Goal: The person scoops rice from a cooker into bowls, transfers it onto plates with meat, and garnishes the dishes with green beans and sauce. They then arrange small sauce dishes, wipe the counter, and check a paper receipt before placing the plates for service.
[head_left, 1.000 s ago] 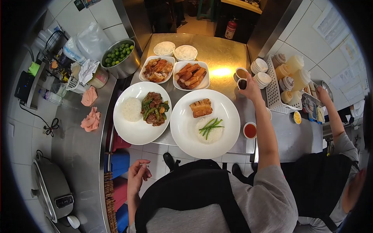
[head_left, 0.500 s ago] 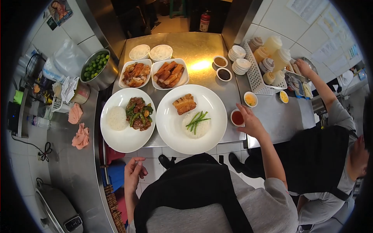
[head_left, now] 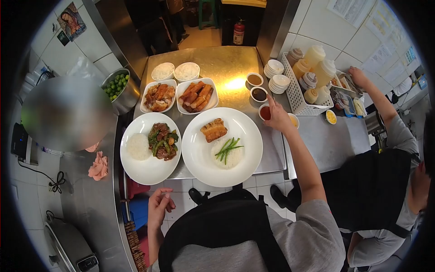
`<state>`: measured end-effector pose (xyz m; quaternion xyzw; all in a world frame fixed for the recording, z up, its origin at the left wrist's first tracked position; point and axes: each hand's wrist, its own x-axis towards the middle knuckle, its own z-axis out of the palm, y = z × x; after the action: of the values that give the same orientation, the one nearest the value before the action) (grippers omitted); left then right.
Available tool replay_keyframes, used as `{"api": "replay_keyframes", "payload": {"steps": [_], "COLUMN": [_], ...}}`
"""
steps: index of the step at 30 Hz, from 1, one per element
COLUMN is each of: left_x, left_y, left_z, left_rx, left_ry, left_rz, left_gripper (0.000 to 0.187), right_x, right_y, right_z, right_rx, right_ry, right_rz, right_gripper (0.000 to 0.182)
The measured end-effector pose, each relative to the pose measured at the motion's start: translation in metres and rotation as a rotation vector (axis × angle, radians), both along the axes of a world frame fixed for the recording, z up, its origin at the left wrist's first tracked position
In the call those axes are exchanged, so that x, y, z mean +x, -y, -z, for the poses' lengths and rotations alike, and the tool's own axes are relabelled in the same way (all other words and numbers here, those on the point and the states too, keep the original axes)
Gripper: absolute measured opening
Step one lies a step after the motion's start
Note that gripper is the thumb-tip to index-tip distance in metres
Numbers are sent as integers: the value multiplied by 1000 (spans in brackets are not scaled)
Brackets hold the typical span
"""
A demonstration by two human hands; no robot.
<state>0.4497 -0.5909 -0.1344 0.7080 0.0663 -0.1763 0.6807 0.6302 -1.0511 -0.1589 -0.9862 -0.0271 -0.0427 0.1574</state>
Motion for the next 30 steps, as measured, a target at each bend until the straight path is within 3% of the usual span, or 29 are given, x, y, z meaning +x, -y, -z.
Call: {"api": "replay_keyframes", "payload": {"steps": [3, 6, 8, 10, 15, 30], "left_x": [-7, -12, -15, -15, -9, -2], "left_y": [0, -2, -3, -4, -1, -5], "left_z": [-1, 1, 0, 3, 8, 1], "left_rx": [-1, -6, -13, 5, 2, -43], "left_ry": [-21, -27, -26, -41, -29, -21], "left_rz": [-23, -51, -86, -87, -80, -51], "left_gripper": [19, 19, 19, 20, 21, 18], "right_x": [11, -3, -20, -48, -75, -32], "right_y": [-1, 4, 24, 36, 57, 31], "right_z": [-3, -16, -12, -14, 8, 32], "right_rx": [63, 133, 98, 123, 47, 271], "right_ry": [-55, 72, 197, 117, 242, 399], "right_rz": [35, 50, 42, 224, 243, 377], "right_gripper": [102, 94, 77, 60, 63, 55]}}
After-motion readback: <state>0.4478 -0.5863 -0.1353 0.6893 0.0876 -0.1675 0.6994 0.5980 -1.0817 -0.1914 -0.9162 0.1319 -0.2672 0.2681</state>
